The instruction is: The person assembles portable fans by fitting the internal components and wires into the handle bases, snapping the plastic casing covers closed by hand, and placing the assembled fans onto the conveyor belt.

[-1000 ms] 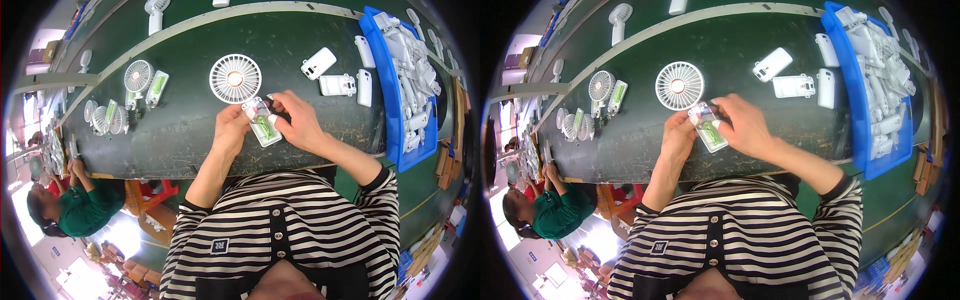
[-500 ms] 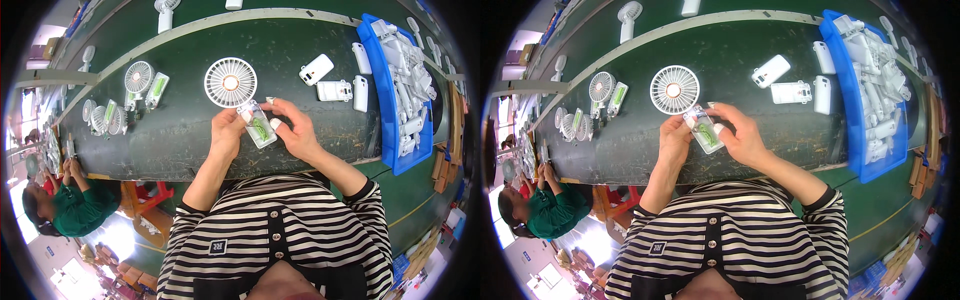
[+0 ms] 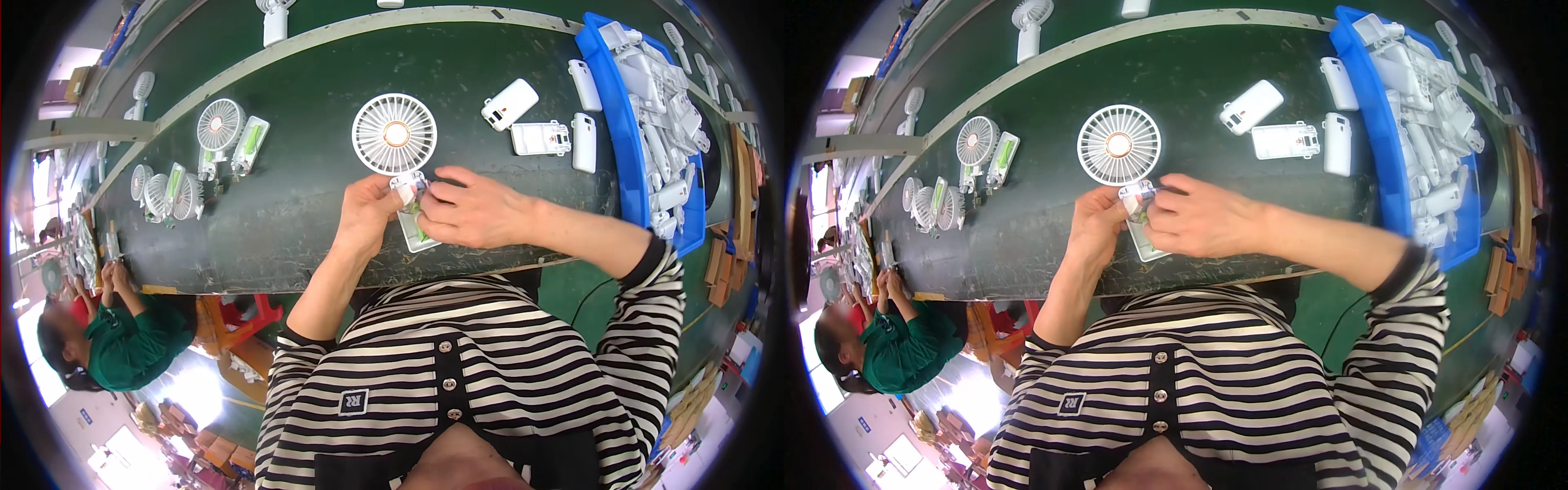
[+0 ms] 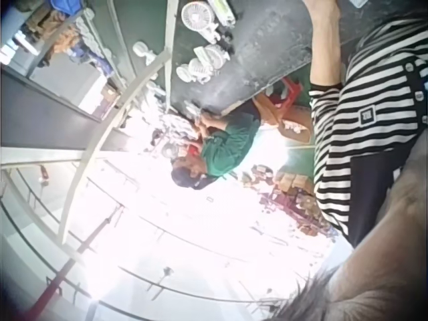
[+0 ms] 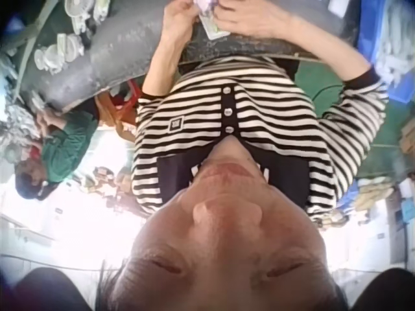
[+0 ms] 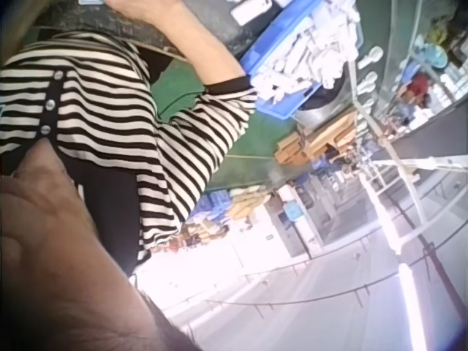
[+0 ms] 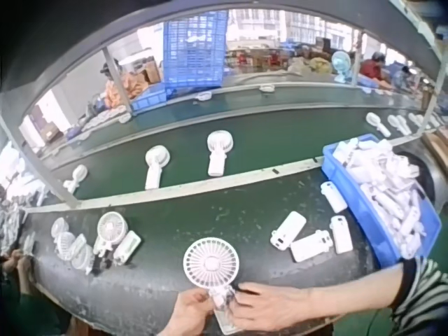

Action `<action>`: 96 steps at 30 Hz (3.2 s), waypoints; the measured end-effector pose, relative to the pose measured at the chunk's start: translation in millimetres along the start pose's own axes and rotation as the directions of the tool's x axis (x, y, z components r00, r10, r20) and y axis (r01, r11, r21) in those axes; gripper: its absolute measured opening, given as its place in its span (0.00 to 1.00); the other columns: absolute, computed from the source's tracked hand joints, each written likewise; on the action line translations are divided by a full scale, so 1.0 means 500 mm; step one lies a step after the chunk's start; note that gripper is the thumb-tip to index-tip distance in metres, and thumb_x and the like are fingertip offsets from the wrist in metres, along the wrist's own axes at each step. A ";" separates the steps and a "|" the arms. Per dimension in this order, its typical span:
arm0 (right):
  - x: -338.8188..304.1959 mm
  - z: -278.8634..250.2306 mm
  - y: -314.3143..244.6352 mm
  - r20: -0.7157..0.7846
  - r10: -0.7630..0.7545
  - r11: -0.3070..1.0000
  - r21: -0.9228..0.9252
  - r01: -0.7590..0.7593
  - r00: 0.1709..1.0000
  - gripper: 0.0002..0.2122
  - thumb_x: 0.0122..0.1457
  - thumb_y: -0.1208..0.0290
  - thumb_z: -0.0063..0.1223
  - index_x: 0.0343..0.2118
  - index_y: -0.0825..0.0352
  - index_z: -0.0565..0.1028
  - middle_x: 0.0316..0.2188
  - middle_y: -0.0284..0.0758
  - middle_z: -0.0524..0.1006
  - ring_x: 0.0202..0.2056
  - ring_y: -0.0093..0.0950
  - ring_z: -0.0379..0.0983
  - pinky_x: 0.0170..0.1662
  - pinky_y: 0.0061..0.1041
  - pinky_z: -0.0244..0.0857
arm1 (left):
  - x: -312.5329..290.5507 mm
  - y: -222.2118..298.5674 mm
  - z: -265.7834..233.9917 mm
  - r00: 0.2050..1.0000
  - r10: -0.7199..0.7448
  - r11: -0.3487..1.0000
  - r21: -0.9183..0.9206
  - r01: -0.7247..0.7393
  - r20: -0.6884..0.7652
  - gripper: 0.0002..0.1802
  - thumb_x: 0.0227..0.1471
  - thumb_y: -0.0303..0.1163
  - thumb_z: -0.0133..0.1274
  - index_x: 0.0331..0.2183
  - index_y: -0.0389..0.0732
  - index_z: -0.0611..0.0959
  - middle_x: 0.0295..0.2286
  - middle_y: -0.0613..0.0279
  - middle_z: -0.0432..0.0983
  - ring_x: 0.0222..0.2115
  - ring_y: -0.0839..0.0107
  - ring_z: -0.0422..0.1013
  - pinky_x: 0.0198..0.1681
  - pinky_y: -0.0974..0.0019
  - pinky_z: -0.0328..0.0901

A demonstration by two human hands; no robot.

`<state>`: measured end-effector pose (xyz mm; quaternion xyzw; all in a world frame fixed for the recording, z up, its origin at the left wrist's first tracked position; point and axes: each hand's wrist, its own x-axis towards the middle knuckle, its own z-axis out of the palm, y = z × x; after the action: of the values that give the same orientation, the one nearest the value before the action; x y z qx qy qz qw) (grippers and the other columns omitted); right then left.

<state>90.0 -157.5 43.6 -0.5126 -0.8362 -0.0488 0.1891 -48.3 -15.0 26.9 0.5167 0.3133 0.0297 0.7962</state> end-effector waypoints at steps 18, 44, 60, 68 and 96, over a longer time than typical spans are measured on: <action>-0.126 -0.081 0.175 0.036 0.616 0.740 -0.370 -0.562 0.787 0.21 0.37 0.83 0.49 0.40 0.66 0.71 0.41 0.35 0.71 0.45 0.35 0.64 0.44 0.32 0.60 | 0.010 -0.009 -0.015 0.985 -0.165 0.968 -0.186 0.170 0.041 0.16 0.51 0.30 0.46 0.40 0.27 0.72 0.35 0.49 0.74 0.35 0.61 0.72 0.39 0.61 0.68; 0.020 -0.066 0.005 -0.045 0.838 0.545 0.107 -0.831 0.544 0.25 0.37 0.67 0.55 0.42 0.70 0.68 0.29 0.42 0.70 0.30 0.39 0.70 0.31 0.34 0.66 | -0.005 -0.034 -0.004 0.985 -0.164 0.920 -0.368 0.137 -0.045 0.15 0.49 0.29 0.48 0.39 0.30 0.73 0.35 0.54 0.74 0.37 0.67 0.71 0.41 0.63 0.66; 0.100 -0.017 -0.089 0.053 0.797 0.586 0.172 -0.792 0.601 0.22 0.35 0.70 0.57 0.38 0.72 0.69 0.26 0.41 0.71 0.26 0.39 0.70 0.28 0.34 0.65 | -0.011 -0.015 0.003 0.973 -0.208 0.847 -0.515 0.132 -0.094 0.18 0.51 0.41 0.45 0.36 0.35 0.74 0.31 0.58 0.73 0.32 0.68 0.71 0.37 0.64 0.65; 0.113 -0.004 -0.081 0.091 0.797 0.585 0.130 -0.801 0.597 0.18 0.37 0.68 0.56 0.32 0.69 0.68 0.24 0.40 0.70 0.25 0.38 0.70 0.26 0.36 0.65 | -0.009 -0.014 0.004 0.981 -0.173 0.822 -0.560 0.098 -0.082 0.19 0.52 0.42 0.44 0.38 0.36 0.73 0.32 0.58 0.73 0.31 0.69 0.70 0.36 0.65 0.65; 0.098 -0.014 -0.117 0.283 0.765 0.610 -0.026 -0.792 0.579 0.33 0.40 0.60 0.60 0.45 0.77 0.62 0.23 0.43 0.72 0.23 0.37 0.72 0.20 0.33 0.65 | -0.005 -0.017 0.007 0.981 -0.167 0.903 -0.415 0.111 -0.103 0.14 0.48 0.33 0.50 0.33 0.31 0.77 0.30 0.56 0.74 0.29 0.69 0.72 0.33 0.67 0.68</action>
<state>21.0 -145.7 74.5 -0.8184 -0.5447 0.1515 0.1034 -50.7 -22.8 21.7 0.3125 0.3896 0.0725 0.8633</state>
